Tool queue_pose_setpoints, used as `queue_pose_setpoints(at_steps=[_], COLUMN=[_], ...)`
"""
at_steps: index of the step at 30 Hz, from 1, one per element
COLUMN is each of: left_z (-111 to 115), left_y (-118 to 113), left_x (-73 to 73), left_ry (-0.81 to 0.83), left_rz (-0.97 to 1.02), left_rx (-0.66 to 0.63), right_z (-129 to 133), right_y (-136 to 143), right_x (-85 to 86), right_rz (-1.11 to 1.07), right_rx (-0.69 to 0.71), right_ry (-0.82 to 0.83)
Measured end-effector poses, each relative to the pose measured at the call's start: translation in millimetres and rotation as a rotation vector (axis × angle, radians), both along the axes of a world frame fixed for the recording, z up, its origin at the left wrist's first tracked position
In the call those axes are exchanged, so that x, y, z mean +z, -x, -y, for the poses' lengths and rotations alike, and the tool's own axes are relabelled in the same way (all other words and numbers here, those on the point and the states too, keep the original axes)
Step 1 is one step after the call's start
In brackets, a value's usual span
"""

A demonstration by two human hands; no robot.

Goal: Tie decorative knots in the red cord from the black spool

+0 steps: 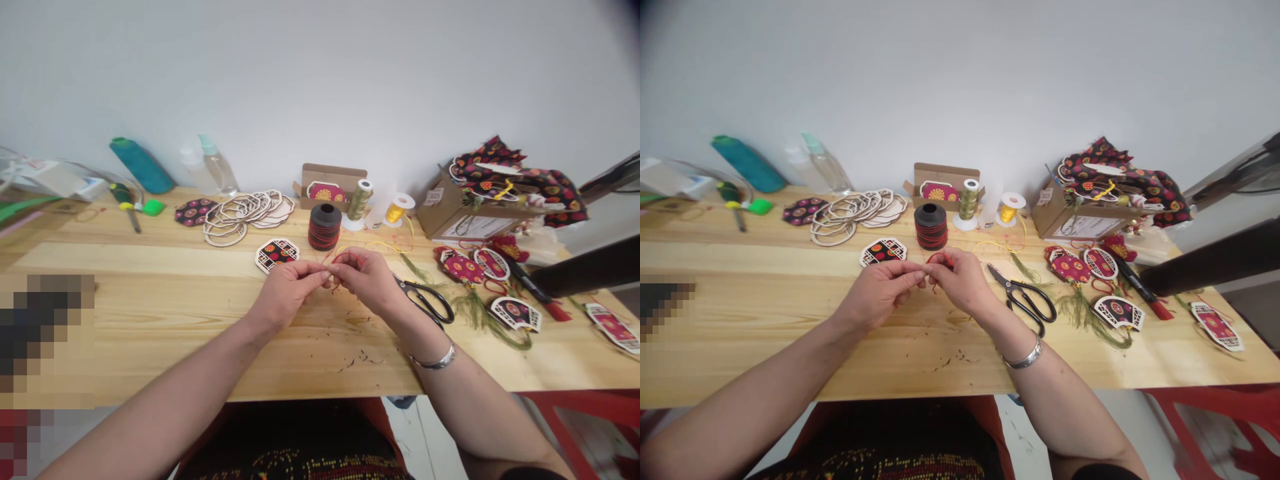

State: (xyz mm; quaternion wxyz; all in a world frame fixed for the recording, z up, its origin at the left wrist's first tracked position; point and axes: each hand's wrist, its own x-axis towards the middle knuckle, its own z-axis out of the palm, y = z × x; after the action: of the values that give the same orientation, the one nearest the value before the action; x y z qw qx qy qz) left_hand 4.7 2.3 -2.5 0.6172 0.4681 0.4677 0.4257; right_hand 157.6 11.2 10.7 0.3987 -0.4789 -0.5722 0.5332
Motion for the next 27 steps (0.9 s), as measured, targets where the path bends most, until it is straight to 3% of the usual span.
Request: queue_pose_setpoints(at_steps=[12, 18, 22, 27], left_z=[-0.2, -3.1, -4.5, -4.1], left_y=[-1.1, -0.8, -0.8, -0.9], left_x=[4.2, 3.0, 1.6, 2.5], left_ry=[0.055, 0.070, 0.073, 0.102], left_rz=[0.012, -0.005, 0.019, 0.055], left_rx=[0.037, 0.138, 0.172, 0.175], right_z=[0.9, 4.2, 6.9, 13.8], right_y=[0.2, -4.7, -6.1, -1.9], right_x=[-2.7, 7.7, 8.1, 6.0], right_rz=[0.117, 0.399, 0.659, 0.815], right_rx=[-0.008, 0.043, -0.041, -0.103], right_ry=[-0.094, -0.268, -0.349, -0.534])
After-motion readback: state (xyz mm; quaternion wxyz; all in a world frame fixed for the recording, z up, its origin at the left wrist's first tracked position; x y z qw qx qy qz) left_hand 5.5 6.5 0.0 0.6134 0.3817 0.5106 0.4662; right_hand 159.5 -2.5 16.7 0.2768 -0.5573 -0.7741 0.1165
